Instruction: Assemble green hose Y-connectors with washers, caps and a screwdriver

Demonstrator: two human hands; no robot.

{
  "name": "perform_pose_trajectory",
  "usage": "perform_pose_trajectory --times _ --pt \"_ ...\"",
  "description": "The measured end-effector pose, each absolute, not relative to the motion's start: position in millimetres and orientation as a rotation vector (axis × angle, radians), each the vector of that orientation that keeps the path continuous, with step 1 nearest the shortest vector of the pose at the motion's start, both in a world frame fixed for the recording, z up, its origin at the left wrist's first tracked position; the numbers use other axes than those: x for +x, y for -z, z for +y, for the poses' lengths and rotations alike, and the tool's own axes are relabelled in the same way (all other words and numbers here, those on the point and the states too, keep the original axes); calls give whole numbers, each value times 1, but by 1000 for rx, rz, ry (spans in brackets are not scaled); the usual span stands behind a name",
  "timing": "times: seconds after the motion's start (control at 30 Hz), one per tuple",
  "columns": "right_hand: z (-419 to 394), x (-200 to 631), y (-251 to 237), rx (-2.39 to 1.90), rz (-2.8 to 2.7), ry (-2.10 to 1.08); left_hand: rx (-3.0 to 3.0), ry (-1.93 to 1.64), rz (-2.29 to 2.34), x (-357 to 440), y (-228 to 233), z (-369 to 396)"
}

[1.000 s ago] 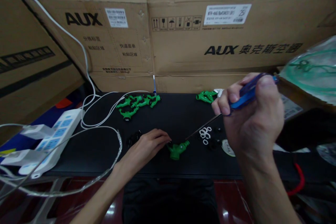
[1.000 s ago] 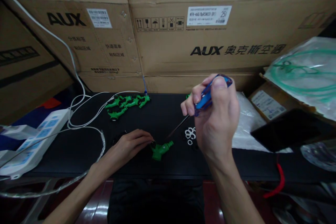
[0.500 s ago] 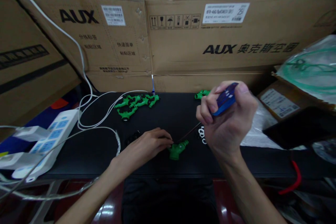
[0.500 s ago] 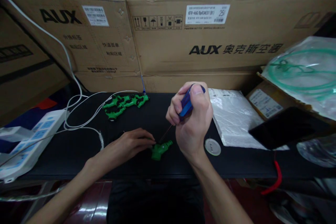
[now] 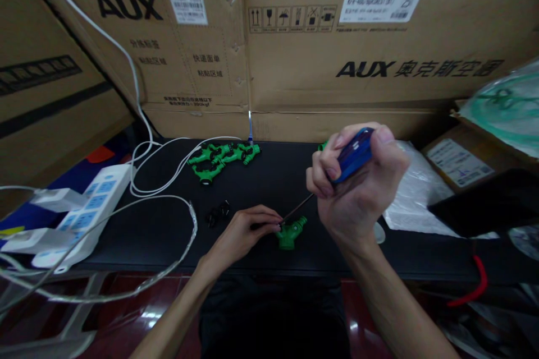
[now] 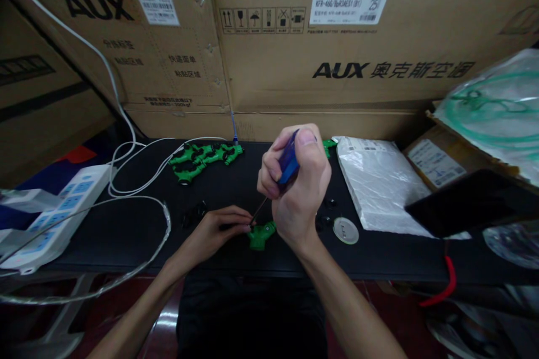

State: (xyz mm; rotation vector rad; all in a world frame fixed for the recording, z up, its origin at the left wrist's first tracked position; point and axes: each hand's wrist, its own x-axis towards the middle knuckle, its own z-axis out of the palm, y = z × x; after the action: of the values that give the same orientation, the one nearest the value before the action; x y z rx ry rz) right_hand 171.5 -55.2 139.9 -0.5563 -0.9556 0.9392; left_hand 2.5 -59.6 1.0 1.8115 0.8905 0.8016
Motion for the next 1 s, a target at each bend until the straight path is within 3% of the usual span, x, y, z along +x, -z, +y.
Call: perform_pose_trajectory --times 0.6,0.8,1.0 --pt "-65 162 -140 -489 -1007 -933 1772 -850 859 2 6 -58" --pt "-69 153 -139 -522 -1093 -1083 1767 -850 864 3 3 -58" --pt "-69 151 -132 -524 -1183 -939 1799 -827 856 4 1 -56"
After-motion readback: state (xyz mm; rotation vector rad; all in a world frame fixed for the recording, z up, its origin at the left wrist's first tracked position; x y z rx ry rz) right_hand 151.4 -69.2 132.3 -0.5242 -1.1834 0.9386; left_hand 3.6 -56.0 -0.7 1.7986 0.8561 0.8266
